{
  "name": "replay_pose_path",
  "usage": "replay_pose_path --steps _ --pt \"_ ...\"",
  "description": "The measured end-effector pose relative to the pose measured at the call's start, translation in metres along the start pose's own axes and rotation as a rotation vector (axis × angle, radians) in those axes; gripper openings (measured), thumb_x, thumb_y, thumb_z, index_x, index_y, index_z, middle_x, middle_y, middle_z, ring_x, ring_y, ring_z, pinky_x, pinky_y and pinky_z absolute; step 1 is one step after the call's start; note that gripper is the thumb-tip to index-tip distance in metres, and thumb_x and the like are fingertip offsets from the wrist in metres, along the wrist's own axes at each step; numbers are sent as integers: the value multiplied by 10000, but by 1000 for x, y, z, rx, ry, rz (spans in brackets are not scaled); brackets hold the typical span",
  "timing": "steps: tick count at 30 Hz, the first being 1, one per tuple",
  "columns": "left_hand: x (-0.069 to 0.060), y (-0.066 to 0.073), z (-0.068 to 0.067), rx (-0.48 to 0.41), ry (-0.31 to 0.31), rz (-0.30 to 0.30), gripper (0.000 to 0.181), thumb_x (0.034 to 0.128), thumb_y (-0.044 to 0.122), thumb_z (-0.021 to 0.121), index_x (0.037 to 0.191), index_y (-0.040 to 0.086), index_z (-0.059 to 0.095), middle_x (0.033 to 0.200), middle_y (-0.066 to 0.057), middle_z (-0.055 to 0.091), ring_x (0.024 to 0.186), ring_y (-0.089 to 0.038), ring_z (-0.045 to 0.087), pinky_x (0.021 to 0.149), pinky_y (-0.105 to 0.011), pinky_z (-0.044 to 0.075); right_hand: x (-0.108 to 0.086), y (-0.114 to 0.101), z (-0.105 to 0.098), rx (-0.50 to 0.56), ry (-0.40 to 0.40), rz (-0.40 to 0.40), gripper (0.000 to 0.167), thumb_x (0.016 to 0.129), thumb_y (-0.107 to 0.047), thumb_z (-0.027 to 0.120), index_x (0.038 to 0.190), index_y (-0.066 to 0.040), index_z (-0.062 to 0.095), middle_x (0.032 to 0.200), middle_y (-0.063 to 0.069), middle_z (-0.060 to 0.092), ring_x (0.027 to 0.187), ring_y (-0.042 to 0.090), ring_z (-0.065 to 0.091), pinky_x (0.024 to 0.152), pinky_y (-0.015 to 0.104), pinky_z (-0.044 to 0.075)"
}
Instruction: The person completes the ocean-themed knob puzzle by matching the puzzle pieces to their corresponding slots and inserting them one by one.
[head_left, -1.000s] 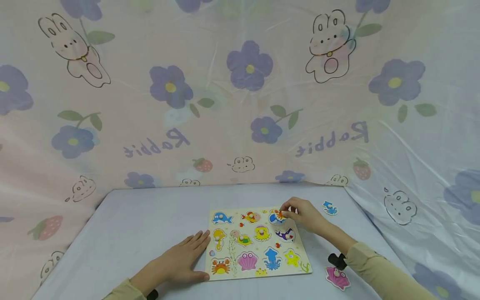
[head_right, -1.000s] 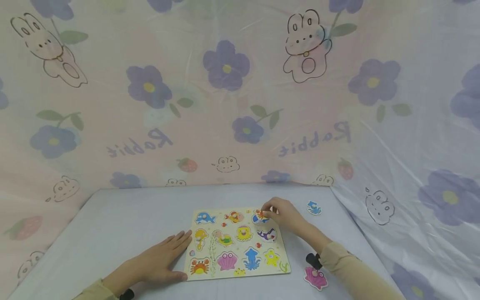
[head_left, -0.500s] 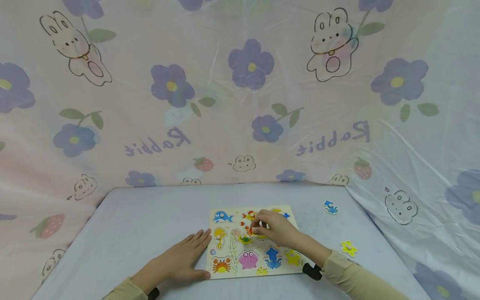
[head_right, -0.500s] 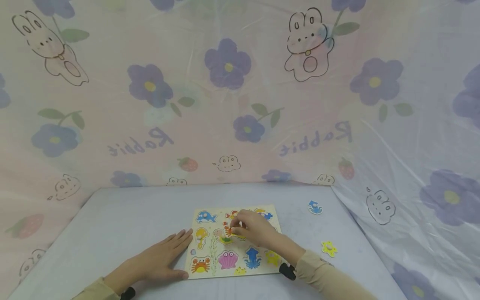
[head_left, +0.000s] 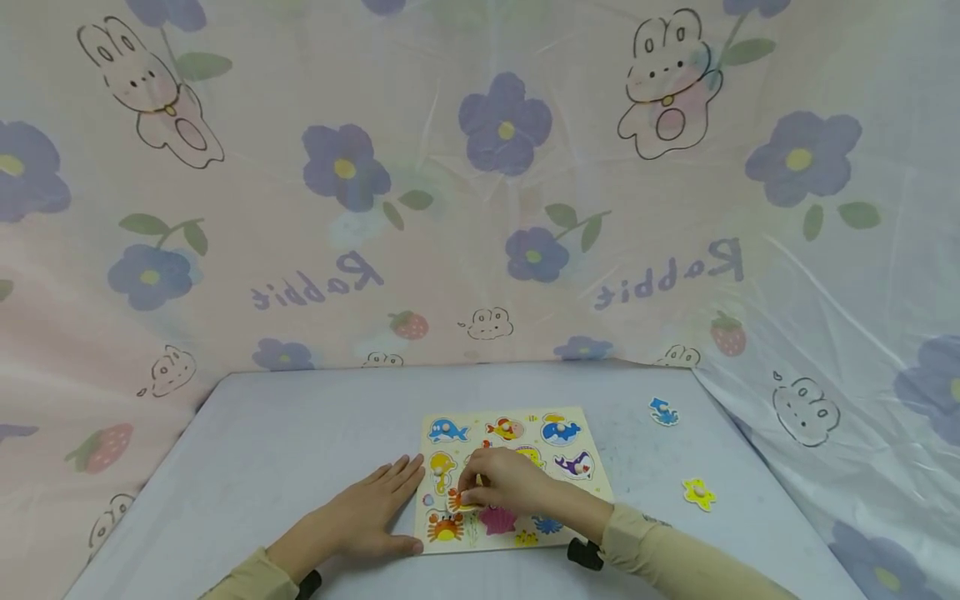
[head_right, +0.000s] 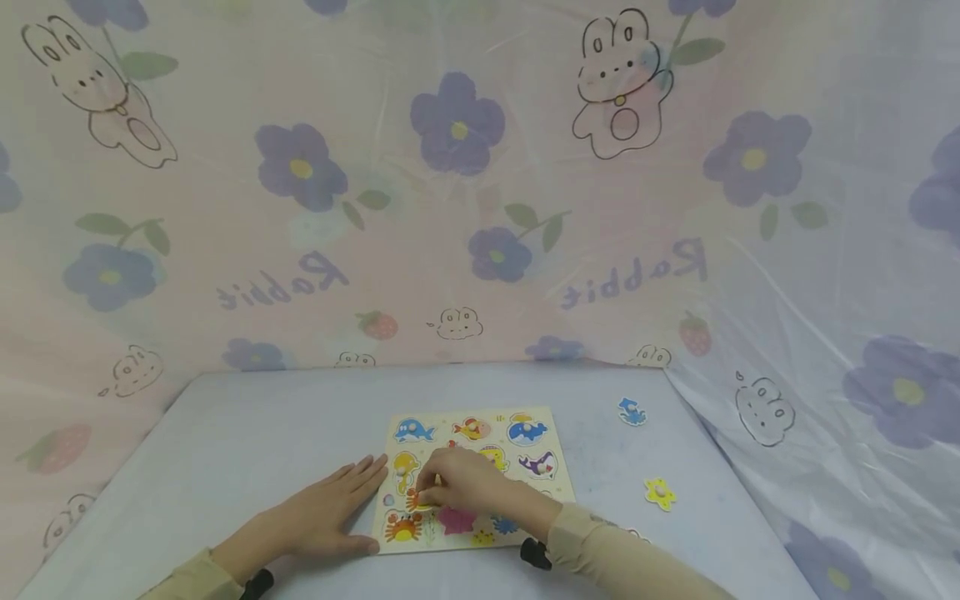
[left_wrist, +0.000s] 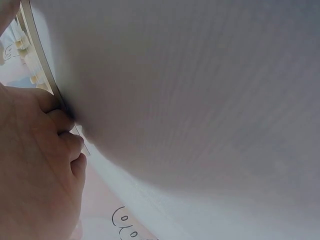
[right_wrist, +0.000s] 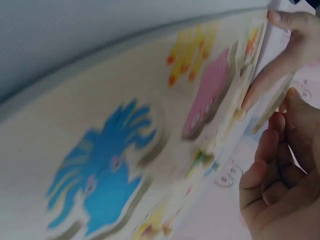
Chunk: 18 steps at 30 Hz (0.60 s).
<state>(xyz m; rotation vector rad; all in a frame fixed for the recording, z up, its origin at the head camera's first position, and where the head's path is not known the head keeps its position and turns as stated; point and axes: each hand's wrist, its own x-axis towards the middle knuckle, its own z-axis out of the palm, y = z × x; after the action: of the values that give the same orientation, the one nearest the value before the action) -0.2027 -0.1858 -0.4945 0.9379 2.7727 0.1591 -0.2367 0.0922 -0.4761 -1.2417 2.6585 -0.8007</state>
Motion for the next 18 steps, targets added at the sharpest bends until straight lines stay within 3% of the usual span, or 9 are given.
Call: replay_pose_path --steps 9,18 --pt "1 -2 1 13 14 11 1094 904 819 500 1637 36 281 1728 -118 200 1581 -337 213 1262 -523 254 14 -11 17 -105 -87 -12 78 929 -297 802 898 -242 757 803 -215 554 745 -43 475 681 130 436" --pt "2 -5 6 17 21 14 1103 898 837 480 1637 42 284 1729 -117 195 1578 -339 222 1259 -522 262 19 -15 23 -125 -125 -21 113 897 -320 832 875 -240 756 747 -224 558 665 -62 482 630 115 424"
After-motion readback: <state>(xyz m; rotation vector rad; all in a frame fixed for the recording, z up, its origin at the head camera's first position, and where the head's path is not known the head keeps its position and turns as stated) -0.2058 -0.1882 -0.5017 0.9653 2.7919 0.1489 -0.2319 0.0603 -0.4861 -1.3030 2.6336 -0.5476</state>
